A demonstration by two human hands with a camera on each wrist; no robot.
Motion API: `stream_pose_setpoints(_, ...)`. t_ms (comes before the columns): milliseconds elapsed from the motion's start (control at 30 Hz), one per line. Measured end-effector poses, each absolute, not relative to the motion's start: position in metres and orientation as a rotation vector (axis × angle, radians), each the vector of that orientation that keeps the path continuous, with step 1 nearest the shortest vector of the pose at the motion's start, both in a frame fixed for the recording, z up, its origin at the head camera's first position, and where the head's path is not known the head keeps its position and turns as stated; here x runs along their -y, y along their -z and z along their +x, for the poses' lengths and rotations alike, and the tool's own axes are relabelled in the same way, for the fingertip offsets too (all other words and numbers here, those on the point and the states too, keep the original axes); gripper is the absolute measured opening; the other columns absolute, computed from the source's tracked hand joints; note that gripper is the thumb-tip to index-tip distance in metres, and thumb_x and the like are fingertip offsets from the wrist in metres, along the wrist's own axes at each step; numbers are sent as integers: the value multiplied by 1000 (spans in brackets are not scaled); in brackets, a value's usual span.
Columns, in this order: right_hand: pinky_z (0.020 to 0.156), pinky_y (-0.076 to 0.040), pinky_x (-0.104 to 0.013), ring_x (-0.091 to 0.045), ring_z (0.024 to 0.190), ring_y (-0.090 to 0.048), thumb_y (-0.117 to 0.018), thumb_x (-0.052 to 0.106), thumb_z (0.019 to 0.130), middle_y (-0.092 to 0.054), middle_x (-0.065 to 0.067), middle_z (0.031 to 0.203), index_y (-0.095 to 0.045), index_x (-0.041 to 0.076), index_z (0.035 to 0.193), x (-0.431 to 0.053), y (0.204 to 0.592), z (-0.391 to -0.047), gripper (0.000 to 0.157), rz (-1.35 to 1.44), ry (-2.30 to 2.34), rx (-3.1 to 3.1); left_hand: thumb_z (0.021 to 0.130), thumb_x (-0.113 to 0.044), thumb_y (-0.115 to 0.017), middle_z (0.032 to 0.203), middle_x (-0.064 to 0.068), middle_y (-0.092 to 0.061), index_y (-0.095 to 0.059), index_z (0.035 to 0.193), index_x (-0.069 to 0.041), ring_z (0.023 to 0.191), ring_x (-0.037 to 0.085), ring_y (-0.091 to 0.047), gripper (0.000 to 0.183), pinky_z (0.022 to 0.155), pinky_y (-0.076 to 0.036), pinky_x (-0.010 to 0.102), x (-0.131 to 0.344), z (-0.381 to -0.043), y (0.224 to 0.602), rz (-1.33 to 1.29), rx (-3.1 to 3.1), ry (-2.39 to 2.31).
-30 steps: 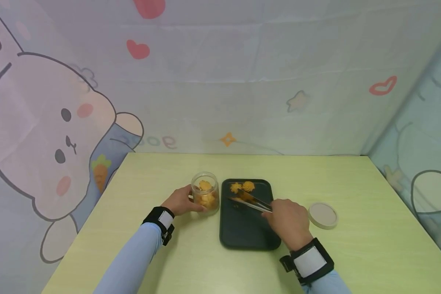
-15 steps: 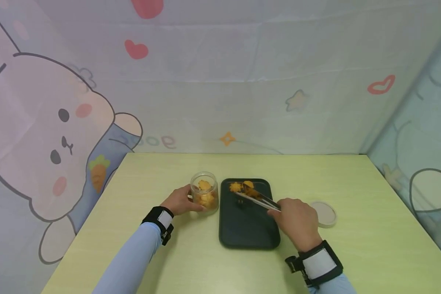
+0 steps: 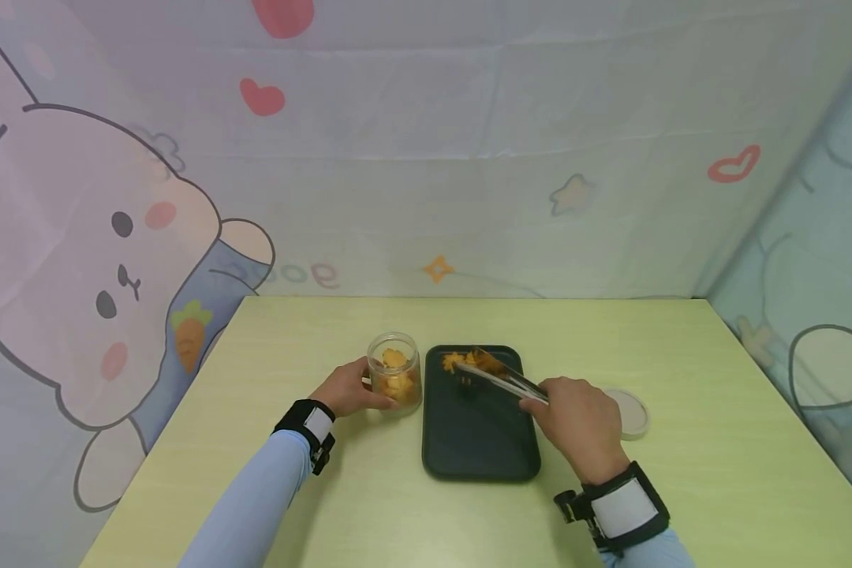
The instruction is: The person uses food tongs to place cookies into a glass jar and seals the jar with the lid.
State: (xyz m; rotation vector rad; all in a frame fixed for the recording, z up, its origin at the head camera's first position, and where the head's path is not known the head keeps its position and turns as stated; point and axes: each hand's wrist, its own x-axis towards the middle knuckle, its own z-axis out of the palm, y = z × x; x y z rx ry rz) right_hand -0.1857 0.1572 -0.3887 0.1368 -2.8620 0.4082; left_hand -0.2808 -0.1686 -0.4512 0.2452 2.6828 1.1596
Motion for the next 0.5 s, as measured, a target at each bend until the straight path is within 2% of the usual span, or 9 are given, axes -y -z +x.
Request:
stream_pose_setpoints(300, 33, -35, -32, -20, 46, -55, -75, 34, 77, -70, -9, 64, -75, 6, 88, -156, 379, -186, 29, 183, -382, 2783, 66, -31, -86, 125, 13, -63, -52, 131, -9, 109, 27, -58, 76, 90, -52, 47, 168, -280, 450, 240, -2685, -1152)
stream_pose_setpoints(500, 33, -35, -31, -20, 46, -54, -74, 33, 78, -71, -9, 66, -75, 6, 92, -150, 365, -186, 30, 216, -386, 2742, 67, -31, -85, 125, 14, -63, -52, 131, -9, 108, 26, -58, 76, 90, -52, 46, 168, -279, 450, 243, -2705, -1121)
